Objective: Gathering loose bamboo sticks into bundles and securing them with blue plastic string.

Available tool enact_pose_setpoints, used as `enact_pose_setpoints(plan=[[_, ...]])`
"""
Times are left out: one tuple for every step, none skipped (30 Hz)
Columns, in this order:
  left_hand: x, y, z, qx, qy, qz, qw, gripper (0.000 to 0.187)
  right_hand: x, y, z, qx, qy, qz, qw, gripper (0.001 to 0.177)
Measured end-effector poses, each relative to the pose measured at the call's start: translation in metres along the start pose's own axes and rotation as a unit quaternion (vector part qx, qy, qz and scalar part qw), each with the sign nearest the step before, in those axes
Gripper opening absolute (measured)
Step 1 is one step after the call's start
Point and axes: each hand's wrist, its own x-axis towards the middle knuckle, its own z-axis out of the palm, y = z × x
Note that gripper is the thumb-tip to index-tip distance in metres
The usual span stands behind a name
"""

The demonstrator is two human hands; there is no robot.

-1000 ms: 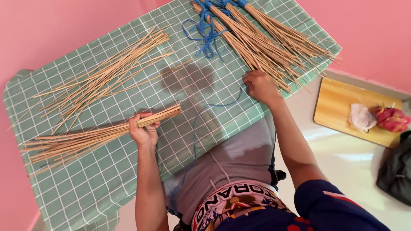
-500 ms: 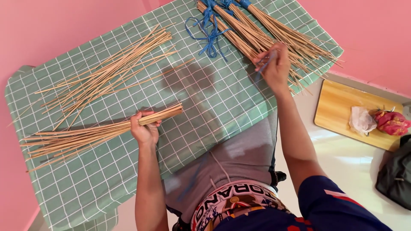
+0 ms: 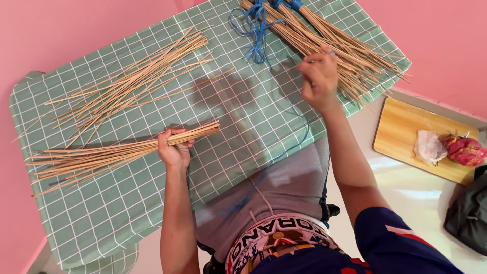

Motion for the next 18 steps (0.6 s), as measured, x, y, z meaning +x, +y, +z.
enact_pose_setpoints(plan=[[0.0,0.0,0.001,0.0,0.0,0.0,1.0,0.039,0.008,-0.008,-0.002,0.0,0.0,-0.001,1.0,0.036],[0.0,0.0,0.002,-0.001,0.0,0.001,1.0,0.039,0.015,-0.015,-0.004,-0.016,-0.021,-0.03,0.999,0.033],[-0.001,0.0,0.001,-0.001,0.002,0.0,1.0,0.039,0.021,-0.024,-0.007,-0.03,-0.043,-0.058,0.997,0.029],[0.006,-0.008,-0.011,-0.001,0.003,0.0,1.0,0.039,0.024,-0.03,-0.003,-0.03,-0.044,-0.057,0.997,0.029],[0.016,-0.016,-0.023,0.006,-0.01,-0.003,1.0,0.042,0.028,-0.036,0.0,0.025,-0.027,-0.058,0.998,0.024],[0.026,-0.024,-0.034,0.012,-0.022,-0.005,1.0,0.048,0.032,-0.041,0.003,0.08,-0.01,-0.058,0.995,0.022],[0.026,-0.024,-0.032,0.012,-0.023,-0.003,1.0,0.048,0.039,-0.049,0.006,0.079,-0.01,-0.059,0.995,0.022],[0.026,-0.023,-0.031,0.011,-0.023,-0.003,1.0,0.047,0.045,-0.058,0.009,0.121,-0.023,-0.047,0.991,0.02],[0.024,-0.022,-0.032,0.012,-0.021,-0.004,1.0,0.047,0.051,-0.068,0.012,0.164,-0.037,-0.034,0.985,0.019],[0.026,-0.024,-0.033,0.012,-0.02,-0.004,1.0,0.047,0.049,-0.066,0.022,0.165,-0.036,-0.034,0.985,0.019],[0.027,-0.026,-0.034,0.009,-0.021,-0.005,1.0,0.048,0.046,-0.064,0.033,0.152,-0.051,-0.033,0.987,0.016],[0.029,-0.027,-0.036,0.006,-0.021,-0.006,1.0,0.048,0.044,-0.062,0.044,0.138,-0.066,-0.031,0.988,0.014],[0.03,-0.028,-0.035,0.006,-0.018,-0.003,1.0,0.048,0.045,-0.062,0.055,0.142,-0.066,-0.033,0.987,0.014],[0.032,-0.028,-0.035,0.008,-0.02,-0.004,1.0,0.048,0.046,-0.062,0.066,0.148,-0.085,-0.002,0.985,0.013],[0.032,-0.028,-0.036,0.01,-0.02,-0.004,1.0,0.048,0.047,-0.064,0.078,0.156,-0.105,0.03,0.982,0.013],[0.032,-0.029,-0.037,0.011,-0.016,-0.001,1.0,0.048,0.053,-0.066,0.087,0.161,-0.105,0.029,0.981,0.013],[0.033,-0.03,-0.037,0.008,-0.019,-0.005,1.0,0.048,0.061,-0.068,0.097,0.197,-0.102,0.036,0.974,0.012],[0.034,-0.03,-0.038,0.004,-0.022,-0.01,1.0,0.048,0.069,-0.071,0.108,0.233,-0.098,0.044,0.967,0.012]])
